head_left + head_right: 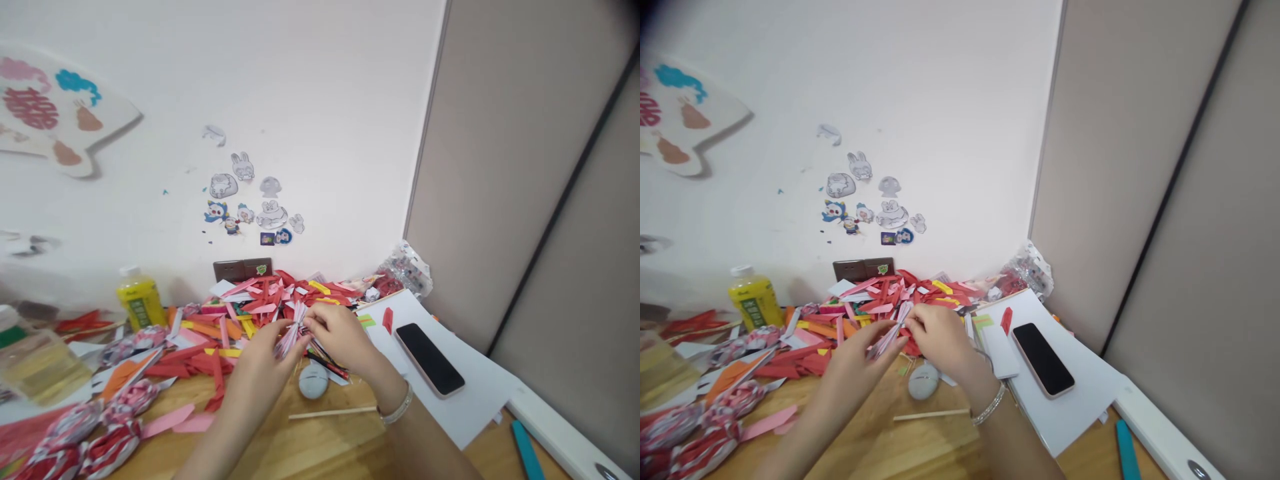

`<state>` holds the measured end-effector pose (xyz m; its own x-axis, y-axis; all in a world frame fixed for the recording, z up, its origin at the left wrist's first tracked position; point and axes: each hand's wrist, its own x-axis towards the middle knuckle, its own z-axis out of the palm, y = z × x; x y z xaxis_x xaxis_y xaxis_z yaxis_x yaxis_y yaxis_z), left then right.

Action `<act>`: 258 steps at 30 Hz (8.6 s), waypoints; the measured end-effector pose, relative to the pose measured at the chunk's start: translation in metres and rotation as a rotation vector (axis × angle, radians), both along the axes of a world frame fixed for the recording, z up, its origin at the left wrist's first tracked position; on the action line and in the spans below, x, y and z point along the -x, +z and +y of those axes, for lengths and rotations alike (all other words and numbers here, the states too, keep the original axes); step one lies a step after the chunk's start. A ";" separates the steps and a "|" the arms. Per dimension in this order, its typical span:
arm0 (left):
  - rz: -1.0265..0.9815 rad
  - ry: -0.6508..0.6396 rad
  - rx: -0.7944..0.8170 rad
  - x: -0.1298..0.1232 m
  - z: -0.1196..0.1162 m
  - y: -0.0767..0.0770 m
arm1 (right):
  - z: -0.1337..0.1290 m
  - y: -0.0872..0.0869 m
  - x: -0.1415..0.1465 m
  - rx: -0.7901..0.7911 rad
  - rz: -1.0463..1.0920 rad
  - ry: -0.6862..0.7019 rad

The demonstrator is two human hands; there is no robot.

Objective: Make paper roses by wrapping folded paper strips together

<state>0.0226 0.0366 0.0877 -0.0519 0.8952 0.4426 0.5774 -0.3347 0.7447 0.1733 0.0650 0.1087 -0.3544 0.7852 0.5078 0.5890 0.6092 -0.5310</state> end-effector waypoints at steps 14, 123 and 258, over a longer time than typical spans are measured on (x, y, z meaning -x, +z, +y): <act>0.224 0.135 -0.216 0.002 -0.015 0.010 | -0.006 -0.004 0.015 0.329 0.522 0.337; -1.348 -1.526 0.773 -0.034 -0.052 -0.004 | -0.032 0.028 -0.014 0.270 0.501 0.813; -0.966 -0.725 0.819 -0.002 -0.059 0.049 | -0.041 0.027 -0.015 -0.821 -0.013 0.177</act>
<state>0.0245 -0.0228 0.1366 0.5359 0.8330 -0.1377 -0.3554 0.3705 0.8582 0.1885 0.0241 0.1352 -0.4476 0.1003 0.8886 0.4513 0.8832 0.1276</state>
